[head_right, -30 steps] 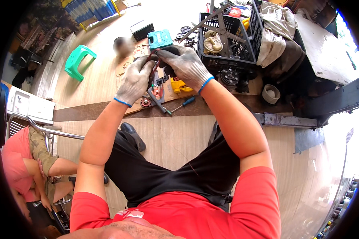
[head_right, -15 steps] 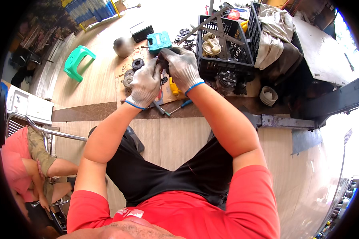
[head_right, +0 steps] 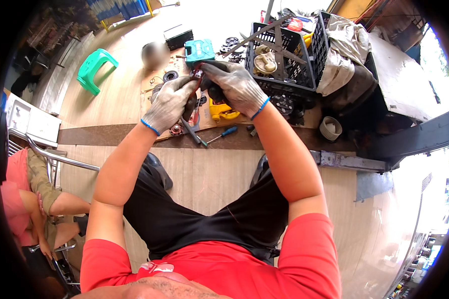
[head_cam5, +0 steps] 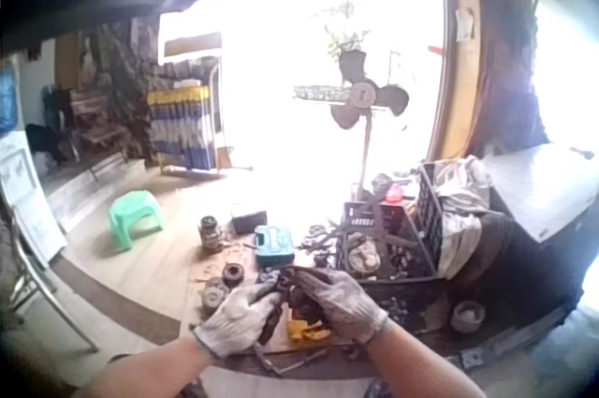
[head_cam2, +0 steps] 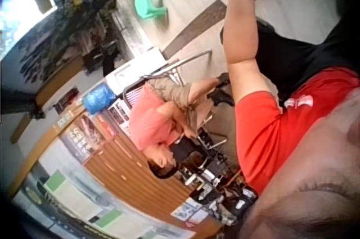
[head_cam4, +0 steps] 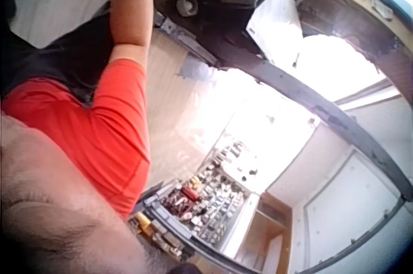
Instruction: The person manipulates a small black mechanical component and a red wire, threading the wire through a small opening in the component.
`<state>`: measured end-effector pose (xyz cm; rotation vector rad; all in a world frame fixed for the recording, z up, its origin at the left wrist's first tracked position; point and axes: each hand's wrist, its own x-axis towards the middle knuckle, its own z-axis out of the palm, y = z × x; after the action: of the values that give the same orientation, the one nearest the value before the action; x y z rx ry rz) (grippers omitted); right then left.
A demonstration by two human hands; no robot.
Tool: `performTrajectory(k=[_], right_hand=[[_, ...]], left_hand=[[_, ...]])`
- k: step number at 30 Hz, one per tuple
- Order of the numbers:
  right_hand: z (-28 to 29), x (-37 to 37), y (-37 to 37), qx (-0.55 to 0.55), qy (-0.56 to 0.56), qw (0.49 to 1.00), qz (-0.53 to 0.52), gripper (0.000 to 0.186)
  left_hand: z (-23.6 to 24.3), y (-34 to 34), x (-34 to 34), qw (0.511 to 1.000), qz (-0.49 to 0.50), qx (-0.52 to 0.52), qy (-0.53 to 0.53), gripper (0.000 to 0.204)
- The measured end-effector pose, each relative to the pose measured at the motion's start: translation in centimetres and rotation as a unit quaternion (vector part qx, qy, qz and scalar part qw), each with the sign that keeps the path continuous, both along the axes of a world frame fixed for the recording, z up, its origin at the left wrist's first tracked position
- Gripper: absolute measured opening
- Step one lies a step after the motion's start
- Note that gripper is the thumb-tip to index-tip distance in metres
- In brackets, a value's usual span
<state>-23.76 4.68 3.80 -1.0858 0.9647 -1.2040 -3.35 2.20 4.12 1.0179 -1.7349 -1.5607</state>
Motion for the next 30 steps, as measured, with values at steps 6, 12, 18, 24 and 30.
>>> performTrajectory(k=[6,12,18,24,30], right_hand=[[0.8,-0.2,0.5,0.017,0.033,0.999,0.039,0.026],[1.4,0.9,1.5,0.021,0.017,0.999,0.039,0.024],[1.0,1.5,1.5,0.052,0.035,0.998,-0.004,0.023],[-0.4,1.7,0.7,0.022,0.029,0.998,-0.051,0.026],[0.2,0.6,0.5,0.026,0.127,0.991,-0.025,0.028]], left_hand=[[0.1,-0.5,0.9,0.97,-0.073,-0.214,-0.084,0.031],[1.3,0.1,0.8,0.985,-0.096,-0.078,-0.12,0.028],[0.6,-0.1,0.9,0.975,-0.078,-0.174,-0.116,0.027],[-1.4,-0.6,0.1,0.991,-0.042,-0.101,-0.082,0.033],[-2.4,-1.0,0.8,0.953,-0.098,0.25,0.142,0.035]])
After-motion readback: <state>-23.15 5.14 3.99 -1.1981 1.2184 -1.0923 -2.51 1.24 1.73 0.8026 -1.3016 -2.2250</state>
